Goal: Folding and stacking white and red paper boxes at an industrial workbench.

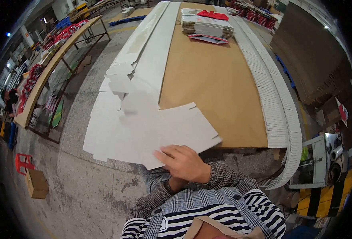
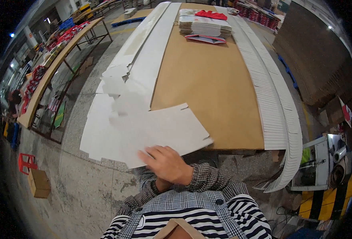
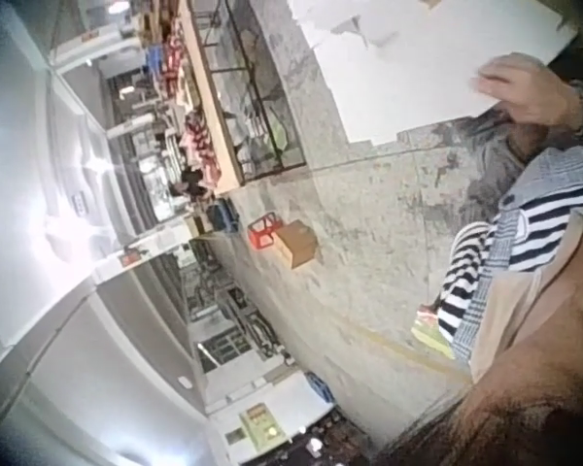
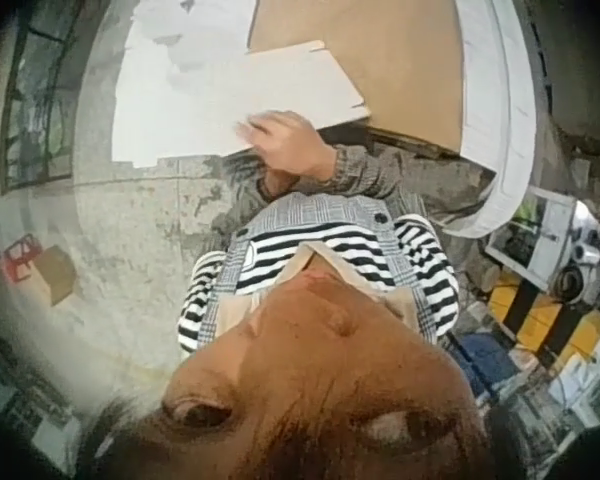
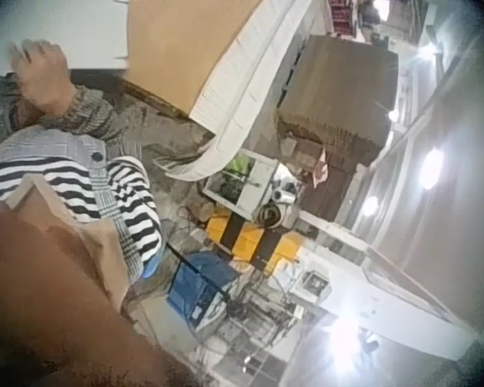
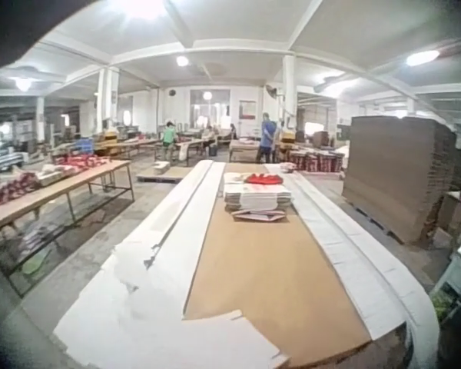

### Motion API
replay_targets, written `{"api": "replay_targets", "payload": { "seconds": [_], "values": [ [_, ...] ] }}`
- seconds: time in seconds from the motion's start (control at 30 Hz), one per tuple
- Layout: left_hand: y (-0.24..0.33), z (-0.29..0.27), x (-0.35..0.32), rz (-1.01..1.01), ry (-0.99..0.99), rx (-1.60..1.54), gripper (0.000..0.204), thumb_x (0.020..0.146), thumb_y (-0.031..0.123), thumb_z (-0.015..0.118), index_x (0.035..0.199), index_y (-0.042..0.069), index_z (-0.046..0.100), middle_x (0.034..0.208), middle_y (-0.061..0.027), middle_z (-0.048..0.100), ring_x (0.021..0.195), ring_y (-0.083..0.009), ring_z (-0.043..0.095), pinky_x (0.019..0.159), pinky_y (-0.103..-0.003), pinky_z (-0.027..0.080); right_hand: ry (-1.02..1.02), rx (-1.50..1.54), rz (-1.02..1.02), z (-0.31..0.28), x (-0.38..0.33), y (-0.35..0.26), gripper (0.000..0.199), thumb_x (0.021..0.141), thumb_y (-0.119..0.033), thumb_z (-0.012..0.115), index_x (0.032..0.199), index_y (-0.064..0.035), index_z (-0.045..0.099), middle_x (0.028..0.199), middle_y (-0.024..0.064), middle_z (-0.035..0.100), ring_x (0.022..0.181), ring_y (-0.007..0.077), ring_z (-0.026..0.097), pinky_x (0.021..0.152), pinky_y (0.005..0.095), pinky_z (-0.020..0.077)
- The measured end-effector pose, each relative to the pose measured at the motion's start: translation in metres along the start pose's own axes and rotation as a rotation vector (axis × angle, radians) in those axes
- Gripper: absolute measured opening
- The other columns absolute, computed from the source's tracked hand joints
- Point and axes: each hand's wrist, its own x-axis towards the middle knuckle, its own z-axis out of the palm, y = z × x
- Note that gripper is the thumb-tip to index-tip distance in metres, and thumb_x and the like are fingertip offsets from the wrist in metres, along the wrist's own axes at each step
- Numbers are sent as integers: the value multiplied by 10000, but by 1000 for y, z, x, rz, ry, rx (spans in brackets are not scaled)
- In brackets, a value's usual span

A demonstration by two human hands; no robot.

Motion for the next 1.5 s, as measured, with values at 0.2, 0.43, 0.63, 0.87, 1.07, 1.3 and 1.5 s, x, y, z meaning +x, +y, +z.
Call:
{"api": "replay_targets", "payload": {
  "seconds": [0.2, 0.43, 0.63, 0.87, 1.07, 1.3, 1.5],
  "values": [
    [14, 11, 17, 134, -659, -305, 404, 833, 184, 736, 1185, 19, 625, 1152, -220, 625, 1048, -357, 616, 884, -445, 504, -13, -38, 137, -56, -110, 82, 381, 735, -33, 608, 1088, -124, 719, 1095, 28, 719, 1031, 227, 656, 980, 442, 436],
    [30, 27, 68, 209, -442, 154, 654, 663, 97, 802, 1267, 54, 557, 1366, -191, 491, 1254, -375, 479, 1049, -459, 396, 144, 103, 714, -108, -272, 137, 133, 764, -33, 632, 878, -83, 680, 997, 74, 738, 1020, 256, 682, 1014, 465, 420],
    [0, 79, 66, 173, -666, 185, 474, 740, 29, 627, 1210, 46, 574, 1222, -172, 573, 1190, -375, 531, 989, -430, 463, 257, 182, 888, -116, -343, 178, 65, 782, -40, 681, 841, -46, 654, 1009, 100, 739, 1088, 260, 677, 1126, 489, 368],
    [3, 71, 68, 345, -406, 198, 207, 819, 36, 574, 1011, 39, 649, 1027, -84, 673, 1026, -287, 622, 774, -429, 537, 150, 74, 774, -121, -325, 170, 252, 708, -26, 766, 954, -49, 716, 1058, 62, 744, 1096, 254, 674, 1073, 435, 440],
    [-8, 90, 114, -436, -725, 34, 233, 822, 180, 677, 1015, 55, 637, 1036, -129, 626, 993, -335, 587, 804, -455, 490, 408, 335, 1274, -115, -284, 188, 395, 709, -130, 807, 1068, -41, 670, 954, 113, 727, 875, 230, 661, 820, 387, 521],
    [22, 137, 93, 87, -530, 243, 276, 759, 196, 746, 954, 69, 597, 968, -119, 576, 974, -319, 546, 803, -461, 411, 266, -646, 904, -71, -285, 203, 349, 761, -154, 755, 1072, -53, 633, 967, 120, 618, 982, 275, 589, 825, 366, 470],
    [51, 181, 58, -137, -248, 4, 229, 763, 143, 691, 971, 95, 606, 1044, -97, 573, 1033, -296, 532, 820, -453, 369, 450, 187, 870, -40, -222, 169, 293, 768, -26, 666, 1056, -61, 708, 1161, 109, 595, 999, 286, 571, 861, 404, 450]
  ]
}}
